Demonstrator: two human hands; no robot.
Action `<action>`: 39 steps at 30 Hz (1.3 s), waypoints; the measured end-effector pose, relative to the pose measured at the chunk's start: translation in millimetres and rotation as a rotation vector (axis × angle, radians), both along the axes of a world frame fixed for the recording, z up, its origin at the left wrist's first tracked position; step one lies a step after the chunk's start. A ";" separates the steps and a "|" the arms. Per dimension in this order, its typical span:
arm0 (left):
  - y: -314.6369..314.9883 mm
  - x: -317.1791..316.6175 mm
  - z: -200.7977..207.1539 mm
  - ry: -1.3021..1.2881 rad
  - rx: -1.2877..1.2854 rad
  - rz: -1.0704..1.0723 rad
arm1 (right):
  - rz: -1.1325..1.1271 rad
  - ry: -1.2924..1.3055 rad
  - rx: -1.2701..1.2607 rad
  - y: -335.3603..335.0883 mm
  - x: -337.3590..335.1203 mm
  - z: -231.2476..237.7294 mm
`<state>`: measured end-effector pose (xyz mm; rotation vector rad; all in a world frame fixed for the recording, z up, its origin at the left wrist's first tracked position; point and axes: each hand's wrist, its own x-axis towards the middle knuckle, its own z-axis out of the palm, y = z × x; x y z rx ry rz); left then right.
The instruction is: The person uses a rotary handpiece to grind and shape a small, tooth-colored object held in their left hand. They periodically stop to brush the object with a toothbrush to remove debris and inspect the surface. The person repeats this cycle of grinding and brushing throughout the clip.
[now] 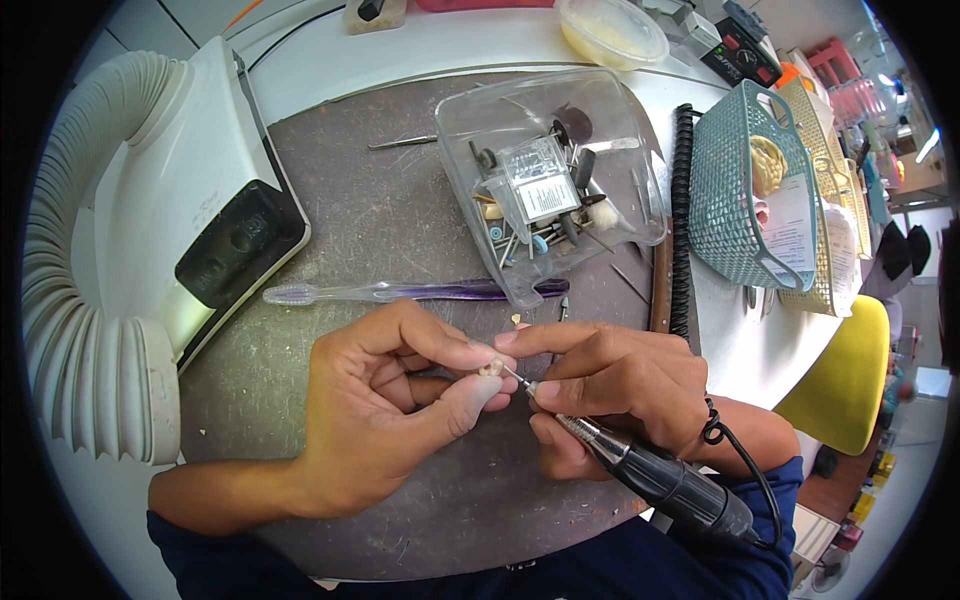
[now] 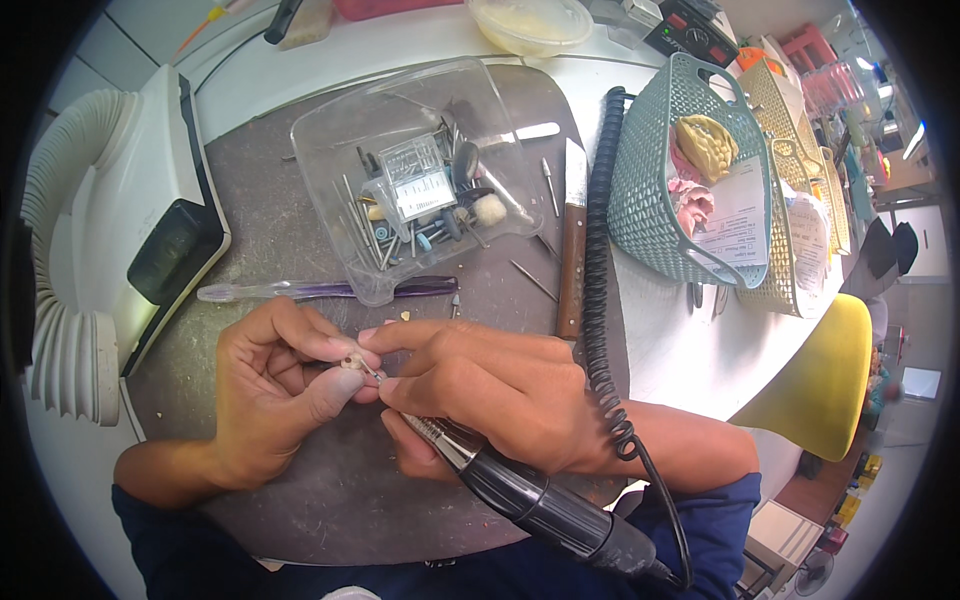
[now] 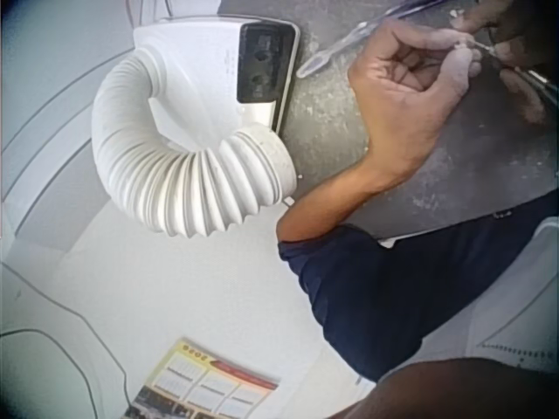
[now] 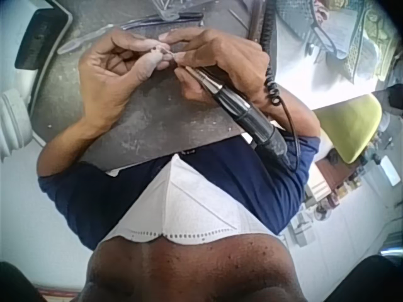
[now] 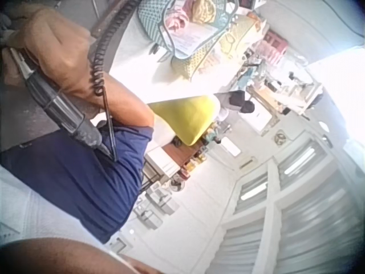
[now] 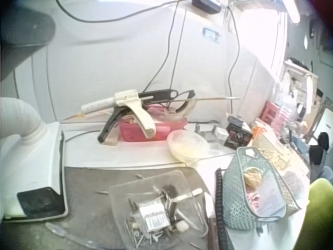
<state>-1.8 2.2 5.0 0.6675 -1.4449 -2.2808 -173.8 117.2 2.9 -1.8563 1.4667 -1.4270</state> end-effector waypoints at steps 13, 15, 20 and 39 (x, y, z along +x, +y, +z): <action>0.5 0.5 -1.1 -0.014 0.026 0.007 | 0.028 0.026 -0.018 -2.9 0.0 1.4; 0.1 0.5 -1.0 -0.018 0.024 0.001 | 0.031 0.015 -0.011 -2.4 0.0 1.3; -0.6 0.2 -0.1 -0.015 0.030 -0.005 | 0.038 0.003 -0.023 -2.0 -0.6 -0.5; 1.3 1.7 -2.0 0.014 0.014 0.000 | 0.008 -0.019 -0.010 1.3 1.0 -1.7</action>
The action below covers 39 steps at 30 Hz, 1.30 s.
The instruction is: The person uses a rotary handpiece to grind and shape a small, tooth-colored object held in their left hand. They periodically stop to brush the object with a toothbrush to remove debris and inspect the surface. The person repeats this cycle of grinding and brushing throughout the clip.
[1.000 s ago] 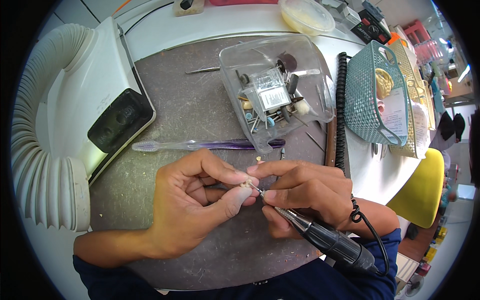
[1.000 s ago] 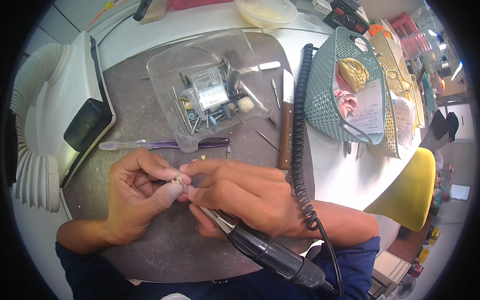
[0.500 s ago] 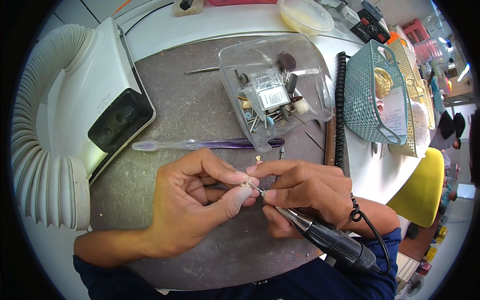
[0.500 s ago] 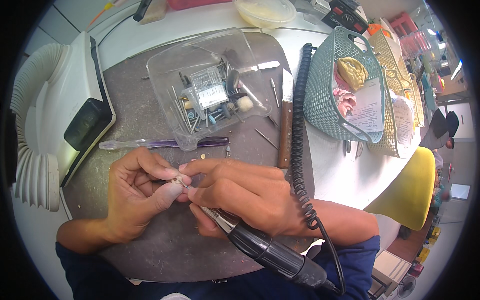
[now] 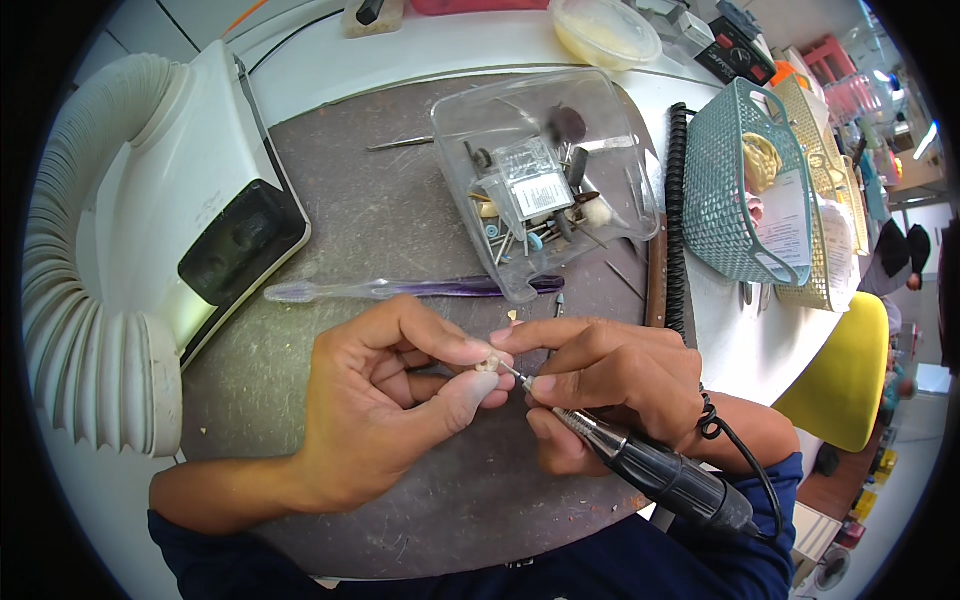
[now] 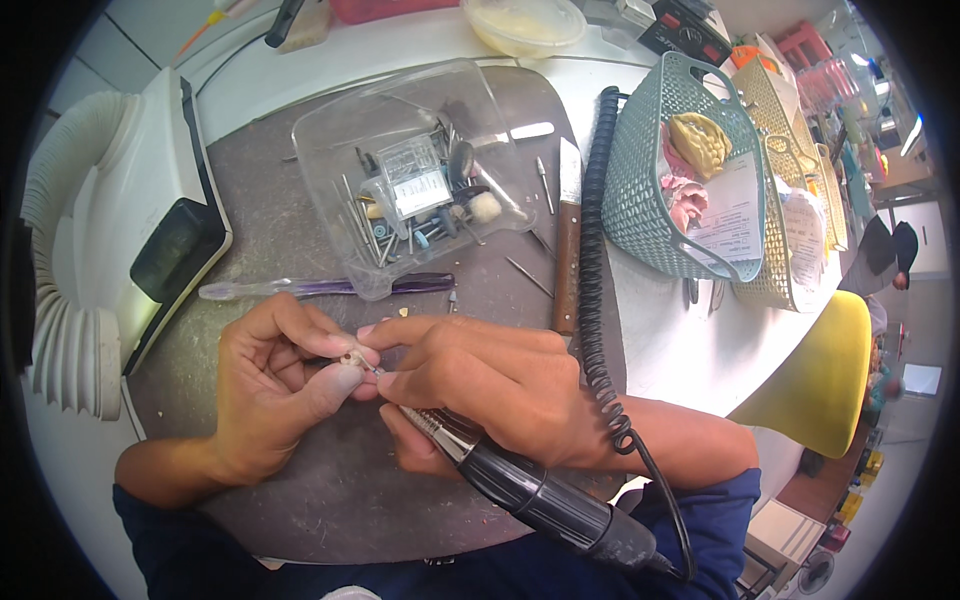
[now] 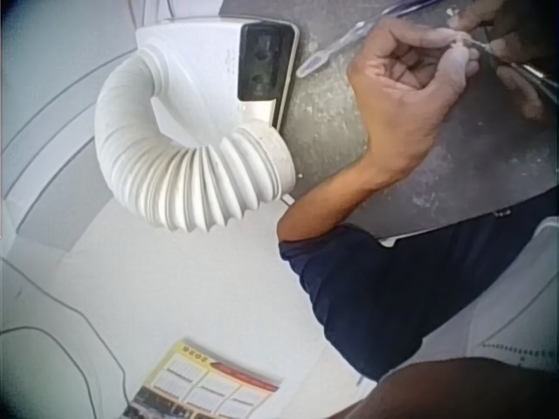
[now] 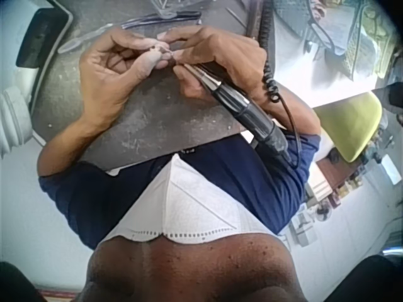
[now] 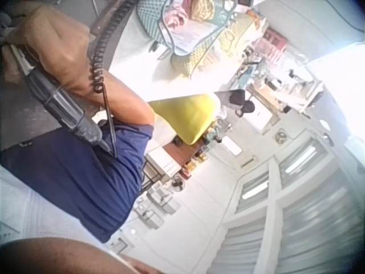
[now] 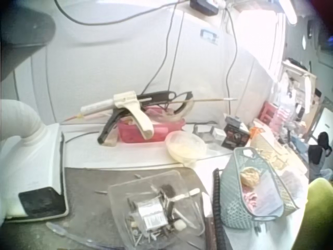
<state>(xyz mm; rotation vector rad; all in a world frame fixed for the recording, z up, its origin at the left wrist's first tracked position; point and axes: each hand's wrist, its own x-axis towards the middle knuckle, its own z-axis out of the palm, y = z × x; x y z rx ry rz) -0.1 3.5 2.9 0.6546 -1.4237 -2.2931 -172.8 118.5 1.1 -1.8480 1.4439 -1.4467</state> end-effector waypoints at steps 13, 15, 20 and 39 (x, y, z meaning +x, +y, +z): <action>1.7 -1.1 -0.7 0.040 -0.074 0.010 | -0.017 0.044 -0.112 -4.5 -3.6 -0.8; 1.4 -1.2 0.0 0.025 -0.069 0.013 | -0.010 0.060 -0.112 -4.0 -3.8 2.5; -0.1 -0.3 -1.3 0.016 -0.089 -0.001 | 0.019 0.087 -0.118 -5.1 -3.8 1.6; -0.3 0.7 -3.2 0.017 -0.027 -0.008 | 0.039 0.107 -0.084 -6.2 -2.9 0.3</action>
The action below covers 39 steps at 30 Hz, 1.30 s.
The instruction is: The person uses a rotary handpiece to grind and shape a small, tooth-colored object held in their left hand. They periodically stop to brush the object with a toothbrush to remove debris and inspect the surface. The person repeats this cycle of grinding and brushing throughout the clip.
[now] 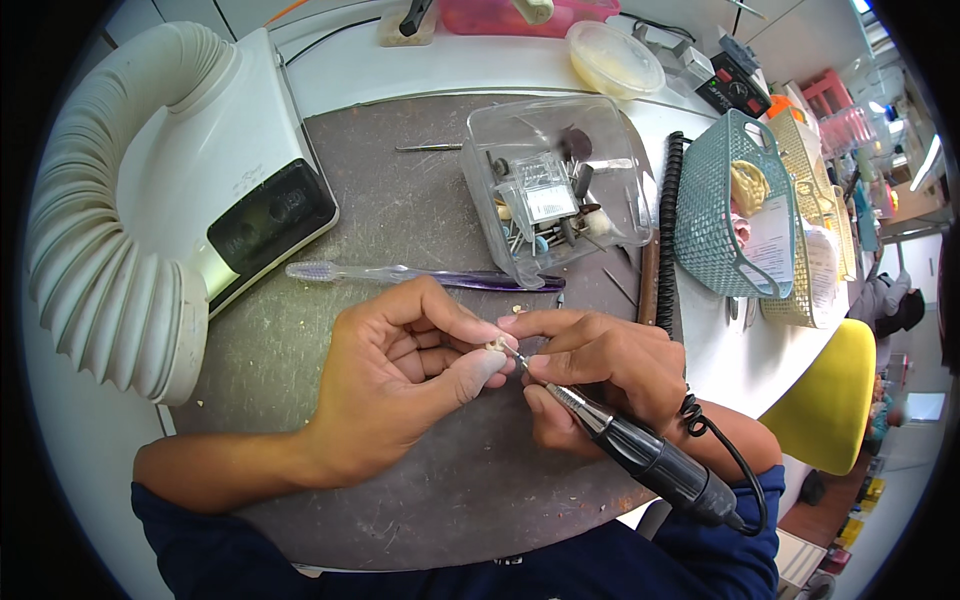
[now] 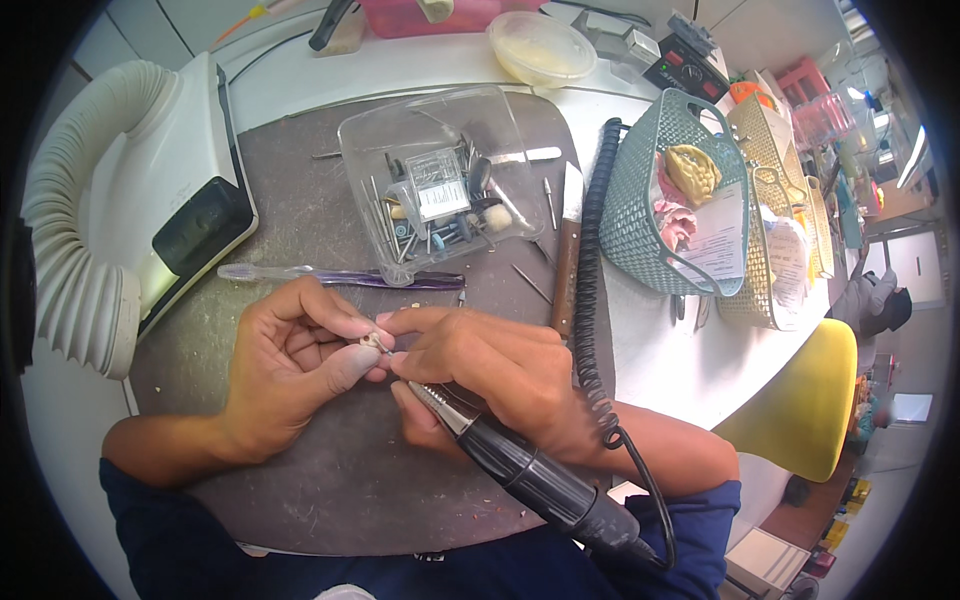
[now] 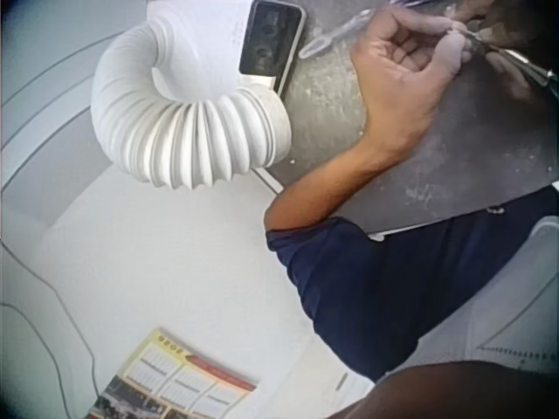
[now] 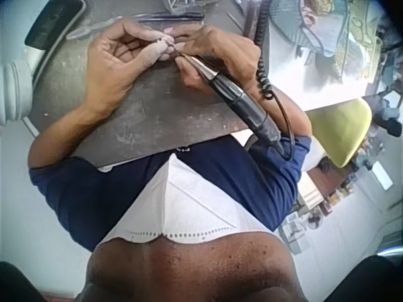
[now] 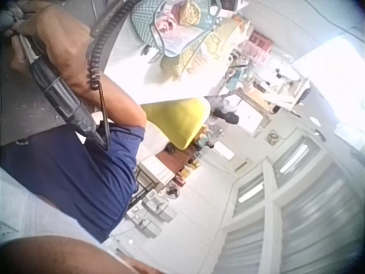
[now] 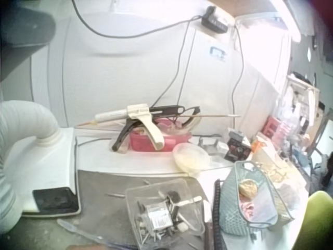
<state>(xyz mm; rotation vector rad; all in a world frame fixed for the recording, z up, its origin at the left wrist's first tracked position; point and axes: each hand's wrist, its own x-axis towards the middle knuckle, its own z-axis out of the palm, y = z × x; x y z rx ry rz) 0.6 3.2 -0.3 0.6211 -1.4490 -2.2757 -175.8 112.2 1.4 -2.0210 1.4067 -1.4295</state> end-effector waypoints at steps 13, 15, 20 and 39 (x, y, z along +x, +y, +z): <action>0.1 -0.4 -0.2 0.007 -0.009 0.007 | 0.006 -0.039 0.012 1.1 -0.1 -0.2; 0.7 -0.4 -0.2 0.008 -0.006 0.011 | 0.014 -0.049 0.015 0.7 -0.1 1.8; 0.5 -1.6 1.3 -0.002 0.009 0.008 | 0.002 -0.031 0.010 0.8 0.3 1.5; -1.0 -0.3 2.1 -0.019 0.043 -0.005 | -0.020 -0.093 0.037 2.2 4.1 0.4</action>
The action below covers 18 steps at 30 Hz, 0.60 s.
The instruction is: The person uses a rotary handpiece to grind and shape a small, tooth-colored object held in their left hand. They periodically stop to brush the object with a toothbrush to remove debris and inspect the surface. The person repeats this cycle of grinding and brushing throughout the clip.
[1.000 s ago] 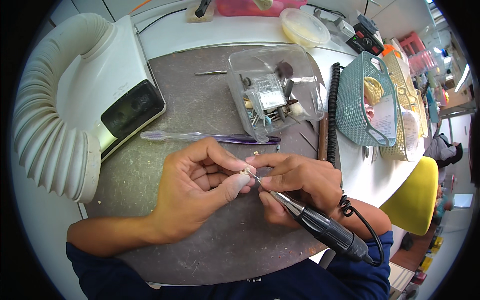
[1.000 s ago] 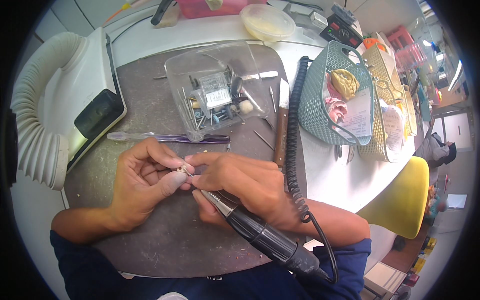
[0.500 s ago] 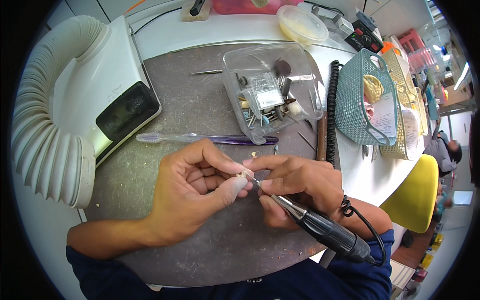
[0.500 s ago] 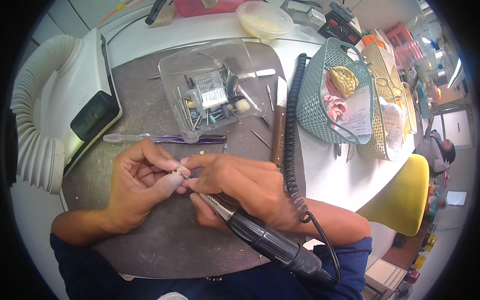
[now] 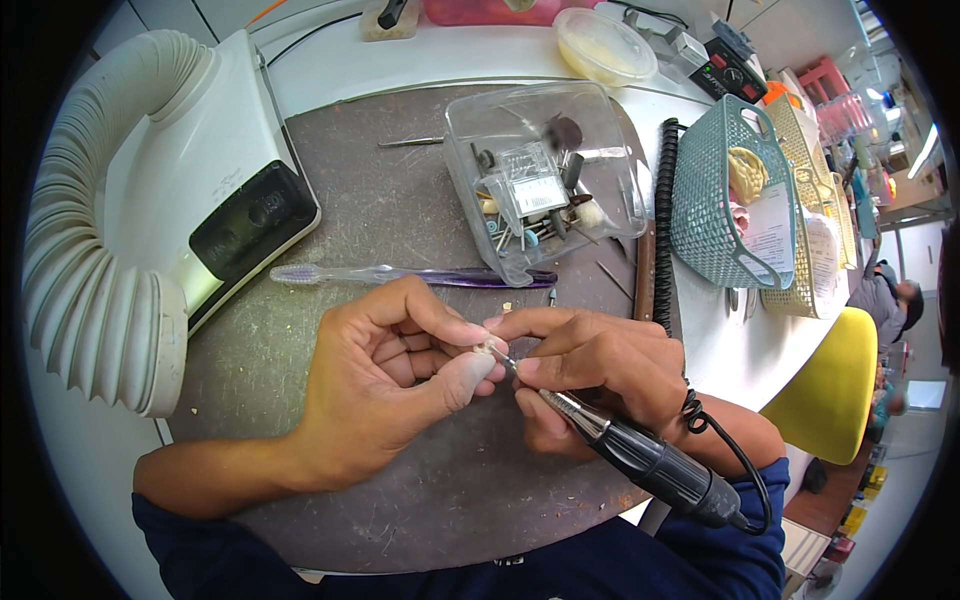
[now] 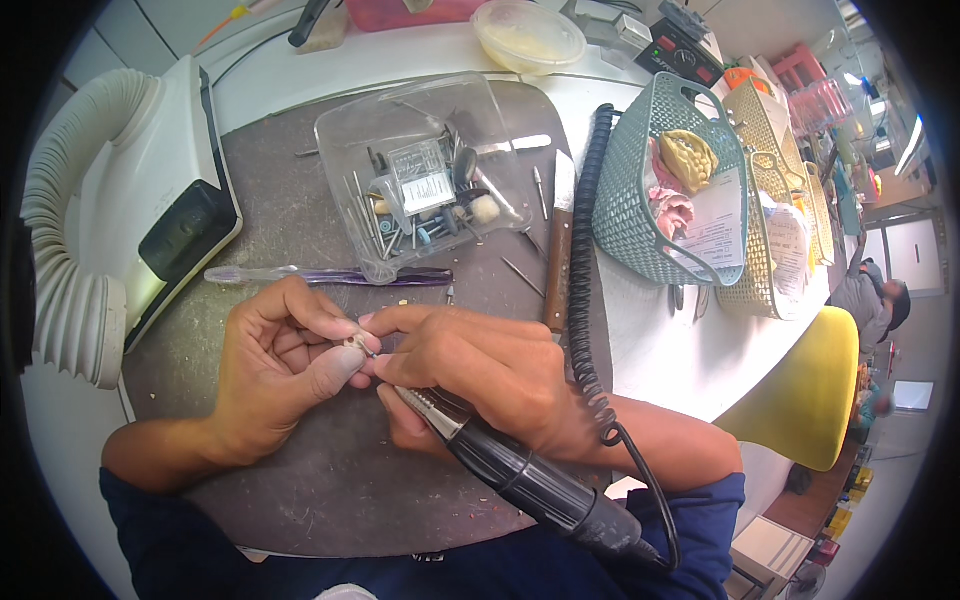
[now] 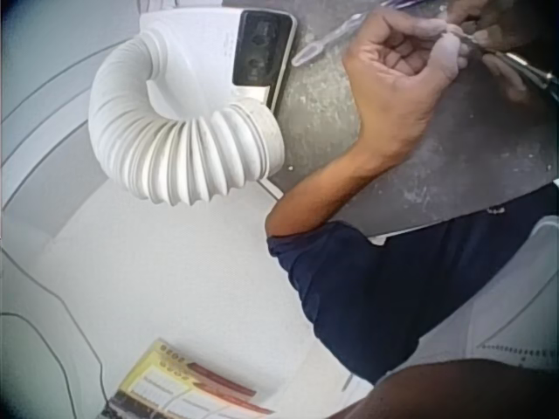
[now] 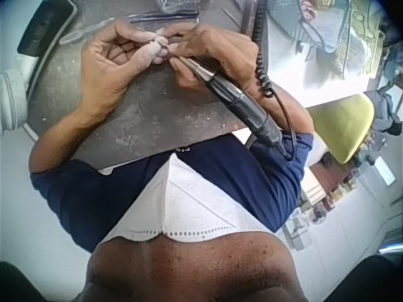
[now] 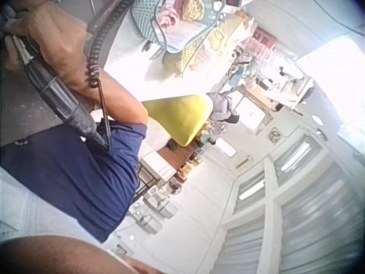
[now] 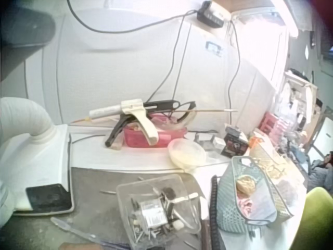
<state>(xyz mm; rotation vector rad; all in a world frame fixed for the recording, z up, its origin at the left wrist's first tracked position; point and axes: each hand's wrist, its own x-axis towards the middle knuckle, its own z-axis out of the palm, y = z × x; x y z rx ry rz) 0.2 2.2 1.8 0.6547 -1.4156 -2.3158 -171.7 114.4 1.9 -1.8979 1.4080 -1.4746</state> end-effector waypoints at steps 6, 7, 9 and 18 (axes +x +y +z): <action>0.2 0.3 -1.3 0.015 -0.002 -0.004 | 0.002 0.003 0.013 1.2 0.1 0.9; 0.1 0.1 -1.1 0.015 0.000 -0.005 | 0.005 0.003 0.017 1.4 -0.4 0.9; 0.1 0.0 -1.2 0.016 0.001 -0.005 | 0.000 0.005 0.022 1.5 -0.5 1.7; 0.3 0.2 -1.9 0.017 0.003 -0.007 | -0.005 0.032 -0.007 1.3 -2.0 -2.8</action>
